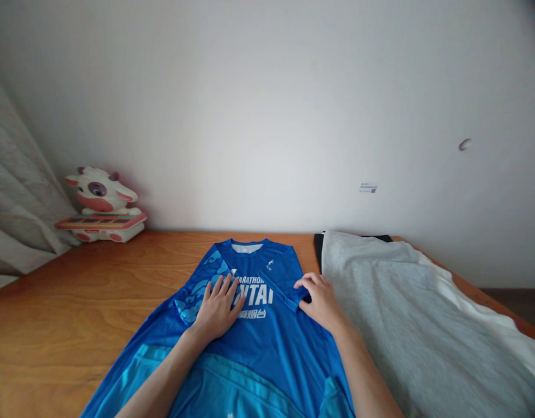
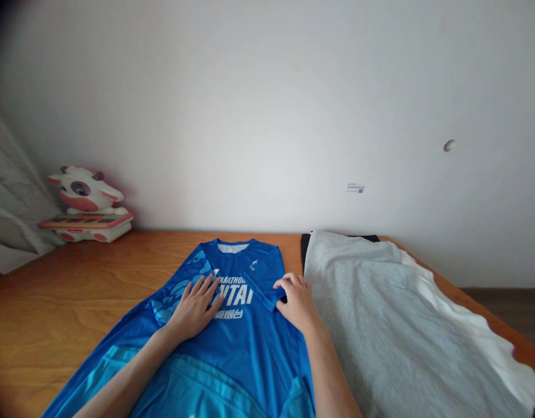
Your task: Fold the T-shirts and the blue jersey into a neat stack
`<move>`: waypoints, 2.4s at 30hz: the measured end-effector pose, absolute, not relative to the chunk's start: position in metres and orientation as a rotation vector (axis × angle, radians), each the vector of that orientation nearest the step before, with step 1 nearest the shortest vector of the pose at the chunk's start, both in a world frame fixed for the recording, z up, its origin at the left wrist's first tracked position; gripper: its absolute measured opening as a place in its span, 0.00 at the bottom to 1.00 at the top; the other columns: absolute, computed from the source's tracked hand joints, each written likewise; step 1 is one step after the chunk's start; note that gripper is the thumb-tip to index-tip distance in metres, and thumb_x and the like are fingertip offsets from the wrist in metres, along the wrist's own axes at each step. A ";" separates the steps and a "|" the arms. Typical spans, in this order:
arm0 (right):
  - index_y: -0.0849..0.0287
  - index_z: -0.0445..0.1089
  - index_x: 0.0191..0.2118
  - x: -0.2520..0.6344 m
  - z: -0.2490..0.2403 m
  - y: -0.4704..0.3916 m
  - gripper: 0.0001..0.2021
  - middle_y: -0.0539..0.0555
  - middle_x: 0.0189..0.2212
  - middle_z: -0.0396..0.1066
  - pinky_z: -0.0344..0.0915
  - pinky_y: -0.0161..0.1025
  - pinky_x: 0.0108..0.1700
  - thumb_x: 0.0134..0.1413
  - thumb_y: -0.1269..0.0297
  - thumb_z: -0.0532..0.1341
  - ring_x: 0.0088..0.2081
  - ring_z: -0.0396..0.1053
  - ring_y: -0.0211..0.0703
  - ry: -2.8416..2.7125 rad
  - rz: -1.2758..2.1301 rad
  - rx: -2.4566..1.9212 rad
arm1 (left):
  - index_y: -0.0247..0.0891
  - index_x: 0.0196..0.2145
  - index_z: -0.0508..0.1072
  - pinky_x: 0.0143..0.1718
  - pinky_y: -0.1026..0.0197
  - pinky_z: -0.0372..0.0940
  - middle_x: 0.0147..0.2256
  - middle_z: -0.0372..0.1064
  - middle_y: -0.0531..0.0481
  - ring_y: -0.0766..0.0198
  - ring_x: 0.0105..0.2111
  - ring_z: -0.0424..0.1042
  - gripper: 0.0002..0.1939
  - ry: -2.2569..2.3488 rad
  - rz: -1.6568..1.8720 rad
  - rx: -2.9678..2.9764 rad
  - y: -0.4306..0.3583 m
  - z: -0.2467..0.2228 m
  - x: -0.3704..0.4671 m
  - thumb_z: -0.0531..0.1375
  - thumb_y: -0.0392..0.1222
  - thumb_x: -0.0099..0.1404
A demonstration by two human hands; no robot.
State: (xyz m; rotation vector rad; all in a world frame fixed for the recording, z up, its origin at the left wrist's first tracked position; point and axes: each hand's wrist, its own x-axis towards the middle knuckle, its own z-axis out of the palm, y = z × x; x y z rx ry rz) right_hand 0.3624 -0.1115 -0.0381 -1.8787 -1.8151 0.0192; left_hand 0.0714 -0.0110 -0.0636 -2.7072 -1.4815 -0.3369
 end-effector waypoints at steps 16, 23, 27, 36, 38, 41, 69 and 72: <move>0.52 0.76 0.35 0.344 -0.027 -0.115 0.10 0.49 0.31 0.73 0.66 0.36 0.39 0.56 0.52 0.65 0.33 0.71 0.41 -1.888 0.330 -1.650 | 0.41 0.68 0.62 0.67 0.33 0.48 0.70 0.53 0.42 0.42 0.70 0.51 0.31 -1.493 -0.341 -2.738 -0.011 -0.062 0.071 0.47 0.57 0.74; 0.56 0.73 0.47 0.369 -0.048 -0.103 0.18 0.55 0.40 0.74 0.69 0.42 0.48 0.53 0.71 0.53 0.41 0.72 0.45 -1.468 0.128 -1.771 | 0.39 0.68 0.61 0.68 0.34 0.47 0.70 0.52 0.41 0.42 0.70 0.50 0.32 -1.515 -0.320 -2.739 -0.013 -0.057 0.073 0.47 0.57 0.74; 0.55 0.74 0.44 0.369 -0.046 -0.106 0.20 0.54 0.43 0.73 0.68 0.42 0.50 0.45 0.75 0.55 0.45 0.71 0.45 -1.597 0.249 -1.706 | 0.38 0.68 0.62 0.68 0.33 0.46 0.70 0.53 0.41 0.42 0.70 0.50 0.32 -1.541 -0.333 -2.745 -0.014 -0.056 0.072 0.47 0.57 0.74; 0.54 0.75 0.36 0.351 -0.040 -0.110 0.13 0.51 0.38 0.74 0.65 0.40 0.49 0.47 0.76 0.58 0.43 0.72 0.43 -1.761 0.337 -1.600 | 0.40 0.63 0.67 0.67 0.40 0.53 0.65 0.63 0.39 0.49 0.65 0.61 0.25 -1.248 -0.581 -2.930 -0.006 -0.048 0.101 0.50 0.51 0.74; 0.54 0.75 0.34 0.352 -0.043 -0.108 0.11 0.51 0.36 0.75 0.66 0.39 0.46 0.49 0.75 0.58 0.40 0.72 0.42 -1.730 0.344 -1.599 | 0.40 0.64 0.67 0.65 0.39 0.56 0.63 0.65 0.37 0.48 0.64 0.63 0.25 -1.325 -0.563 -2.955 0.000 -0.047 0.121 0.50 0.52 0.75; 0.54 0.75 0.34 0.352 -0.046 -0.107 0.08 0.51 0.35 0.75 0.65 0.39 0.45 0.52 0.72 0.59 0.39 0.72 0.42 -1.714 0.321 -1.617 | 0.42 0.61 0.71 0.64 0.35 0.54 0.62 0.66 0.37 0.45 0.64 0.62 0.23 -1.467 -0.561 -2.911 0.006 -0.049 0.144 0.50 0.50 0.75; 0.51 0.73 0.42 0.341 -0.029 -0.129 0.17 0.50 0.41 0.73 0.54 0.46 0.51 0.44 0.74 0.61 0.47 0.68 0.48 -1.990 0.238 -1.719 | 0.41 0.35 0.80 0.45 0.57 0.65 0.39 0.81 0.47 0.56 0.40 0.79 0.14 -1.635 -1.181 -2.759 0.006 -0.045 0.142 0.55 0.42 0.71; 0.52 0.73 0.39 0.343 -0.033 -0.126 0.14 0.50 0.39 0.74 0.55 0.45 0.50 0.46 0.76 0.61 0.45 0.69 0.46 -1.991 0.213 -1.716 | 0.40 0.38 0.80 0.46 0.57 0.65 0.39 0.81 0.46 0.56 0.41 0.78 0.13 -1.648 -1.185 -2.751 0.007 -0.045 0.142 0.55 0.42 0.71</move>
